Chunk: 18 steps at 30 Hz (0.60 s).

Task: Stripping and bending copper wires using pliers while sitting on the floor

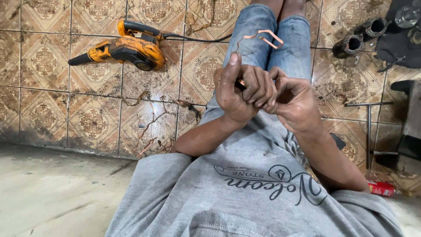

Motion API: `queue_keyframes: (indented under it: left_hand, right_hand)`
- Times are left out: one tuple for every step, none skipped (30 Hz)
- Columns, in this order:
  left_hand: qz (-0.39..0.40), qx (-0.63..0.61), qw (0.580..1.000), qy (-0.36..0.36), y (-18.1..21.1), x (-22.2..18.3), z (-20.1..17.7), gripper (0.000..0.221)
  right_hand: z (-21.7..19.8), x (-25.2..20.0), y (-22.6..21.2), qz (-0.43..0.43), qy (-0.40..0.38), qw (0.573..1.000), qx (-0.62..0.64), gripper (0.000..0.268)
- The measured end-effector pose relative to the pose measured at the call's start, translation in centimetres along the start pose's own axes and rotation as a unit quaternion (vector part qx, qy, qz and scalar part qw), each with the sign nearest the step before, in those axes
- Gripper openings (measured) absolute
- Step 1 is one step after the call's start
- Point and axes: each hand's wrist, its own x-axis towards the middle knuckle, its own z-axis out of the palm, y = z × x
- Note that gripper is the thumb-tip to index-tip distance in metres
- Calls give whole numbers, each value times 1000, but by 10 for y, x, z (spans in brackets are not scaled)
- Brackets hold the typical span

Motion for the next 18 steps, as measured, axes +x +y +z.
queue_keyframes:
  left_hand:
    - [0, 0, 1000, 1, -2, 3, 5, 76]
    - [50, -1, 998, 28, -3, 6, 10, 71]
    - [99, 0, 993, 58, -5, 7, 16, 67]
    - [99, 1, 993, 62, -3, 8, 19, 67]
    - [105, 41, 990, 80, -2, 10, 22, 66]
    - [110, 81, 986, 97, -1, 13, 24, 65]
    - [105, 77, 987, 99, -4, 6, 17, 65]
    - [92, 52, 989, 102, -9, -2, 10, 67]
    - [80, 28, 991, 106, -14, -9, 4, 71]
    - [77, 25, 991, 107, -12, -7, 7, 71]
    - [76, 19, 991, 111, -8, -3, 9, 66]
    - [75, 14, 990, 115, -4, 1, 10, 62]
    - [74, 14, 990, 116, -4, 1, 9, 62]
    - [70, 36, 988, 134, -4, 1, 7, 65]
    - [70, 59, 984, 151, -3, 2, 5, 68]
    - [71, 59, 984, 153, 4, 8, 19, 68]
    - [27, 46, 973, 224, 8, 17, 32, 60]
    - [-18, 32, 955, 293, 13, 26, 46, 56]
  right_hand:
    - [1, 1, -1, 1, 1, 1000, 0, 33]
    - [2, 3, -1, 4, -2, 1000, 2, 33]
    - [4, 2, -2, 10, -3, 1000, 5, 34]
    - [4, 2, -2, 13, -2, 1000, 6, 34]
    - [4, 4, -2, 17, -1, 1000, 10, 33]
    - [4, 6, -2, 21, 0, 1000, 14, 33]
    - [7, 6, -3, 20, 6, 1000, 13, 33]
    - [9, 5, -3, 27, 1, 1000, 15, 33]
    - [10, 5, -4, 34, -5, 999, 18, 33]
    - [9, 3, -5, 34, -1, 999, 16, 33]
    - [9, 6, -6, 40, -3, 999, 12, 32]
    - [8, 10, -6, 46, -4, 999, 7, 31]
    - [9, 9, -9, 47, -3, 999, 8, 31]
    - [11, 9, -13, 45, 1, 999, -5, 32]
    - [13, 11, -16, 44, 3, 999, -18, 33]
    - [16, 12, -20, 46, 2, 999, -18, 33]
    - [17, 14, -27, 80, -2, 997, 7, 28]
    - [19, 15, -33, 114, -6, 993, 33, 26]
